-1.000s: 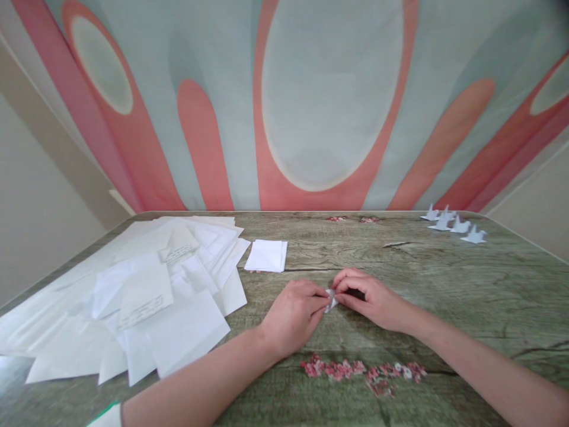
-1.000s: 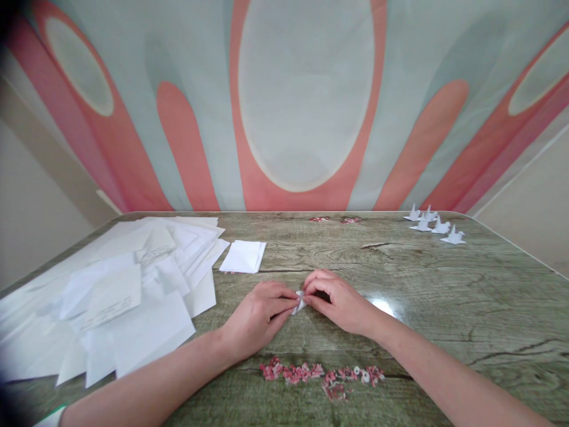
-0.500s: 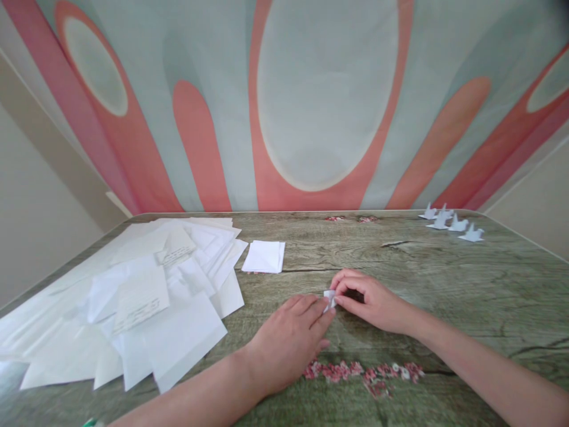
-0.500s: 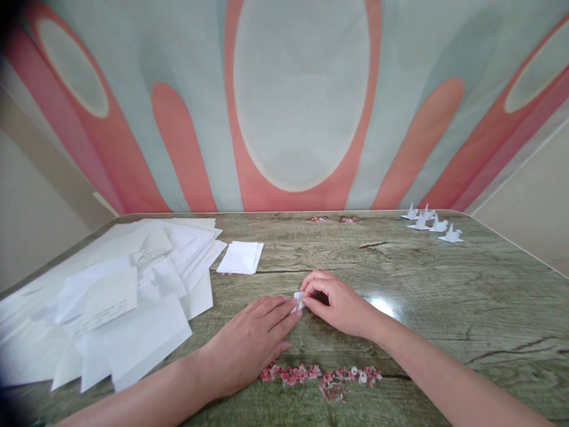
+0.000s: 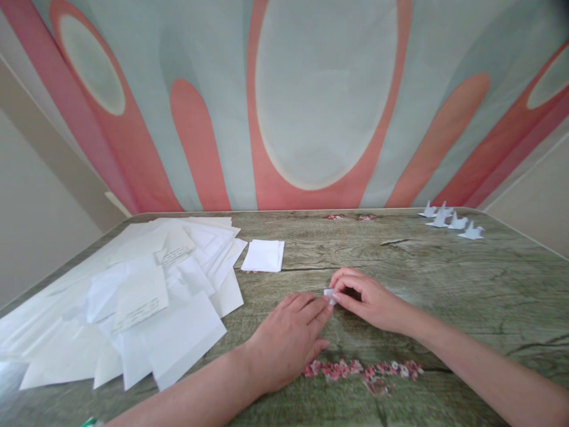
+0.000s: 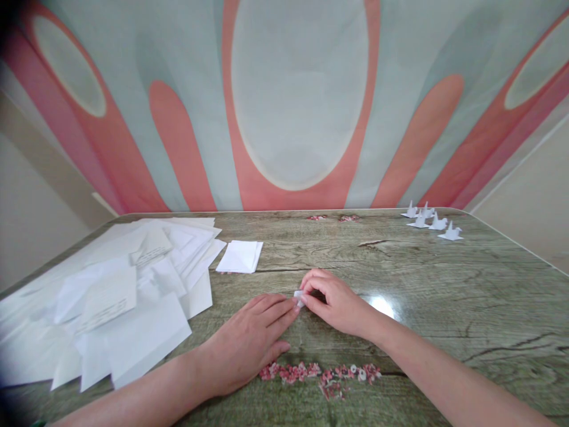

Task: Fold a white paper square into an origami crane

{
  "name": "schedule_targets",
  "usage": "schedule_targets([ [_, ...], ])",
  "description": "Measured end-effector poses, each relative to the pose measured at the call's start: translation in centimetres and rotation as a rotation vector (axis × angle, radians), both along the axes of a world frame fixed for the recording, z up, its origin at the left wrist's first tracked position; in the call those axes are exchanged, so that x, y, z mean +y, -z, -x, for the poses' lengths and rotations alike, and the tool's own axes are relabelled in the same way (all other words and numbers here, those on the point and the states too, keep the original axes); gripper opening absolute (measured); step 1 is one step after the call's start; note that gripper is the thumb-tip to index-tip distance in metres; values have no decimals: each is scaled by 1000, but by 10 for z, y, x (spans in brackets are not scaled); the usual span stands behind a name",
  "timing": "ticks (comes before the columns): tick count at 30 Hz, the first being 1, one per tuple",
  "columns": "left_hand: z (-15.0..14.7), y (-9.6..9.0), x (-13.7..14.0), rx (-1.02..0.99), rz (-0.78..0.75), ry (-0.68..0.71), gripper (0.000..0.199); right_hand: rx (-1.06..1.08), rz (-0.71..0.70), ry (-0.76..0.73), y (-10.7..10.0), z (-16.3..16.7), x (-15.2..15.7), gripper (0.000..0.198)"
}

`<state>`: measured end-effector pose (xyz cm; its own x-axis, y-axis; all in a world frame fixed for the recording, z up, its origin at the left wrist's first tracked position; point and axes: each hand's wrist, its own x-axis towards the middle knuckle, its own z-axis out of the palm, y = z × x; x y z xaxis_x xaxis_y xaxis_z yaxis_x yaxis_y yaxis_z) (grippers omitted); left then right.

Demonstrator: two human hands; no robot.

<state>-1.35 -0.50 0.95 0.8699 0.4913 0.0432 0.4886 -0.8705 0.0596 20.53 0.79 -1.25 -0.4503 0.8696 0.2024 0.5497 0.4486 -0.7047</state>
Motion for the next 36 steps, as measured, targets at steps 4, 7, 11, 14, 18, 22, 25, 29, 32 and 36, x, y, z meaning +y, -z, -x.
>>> schedule_targets([
  [4, -1, -2, 0, 1, 14, -14, 46, -3, -6, 26, 2, 2, -1, 12],
  [7, -1, -3, 0, 5, 18, -20, 47, -12, -13, 45, 2, 3, -2, 14],
  [11, -2, -3, 0, 1, 21, -23, 47, -25, -20, 59, 1, 5, -2, 15],
  [14, -2, -3, 0, 1, 21, -25, 48, -33, -22, 63, -1, 6, -1, 16],
  [18, -3, -4, 0, 6, 21, -23, 49, -46, -26, 61, -2, 7, -2, 16],
  [22, -3, -3, 0, 12, 8, -19, 49, -48, -28, 58, -2, 7, -2, 15],
  [25, -3, -3, 0, 13, -4, -17, 48, -44, -27, 59, -1, 6, -2, 15],
  [29, -3, -5, -1, 14, -2, 1, 45, -28, -21, 49, 1, 4, -1, 13],
  [32, -2, -7, -1, 8, -4, 5, 43, -21, -18, 41, 2, 4, -1, 13],
  [36, -1, -7, 0, 0, 3, 12, 44, -31, -17, 39, 0, 5, -2, 10],
])
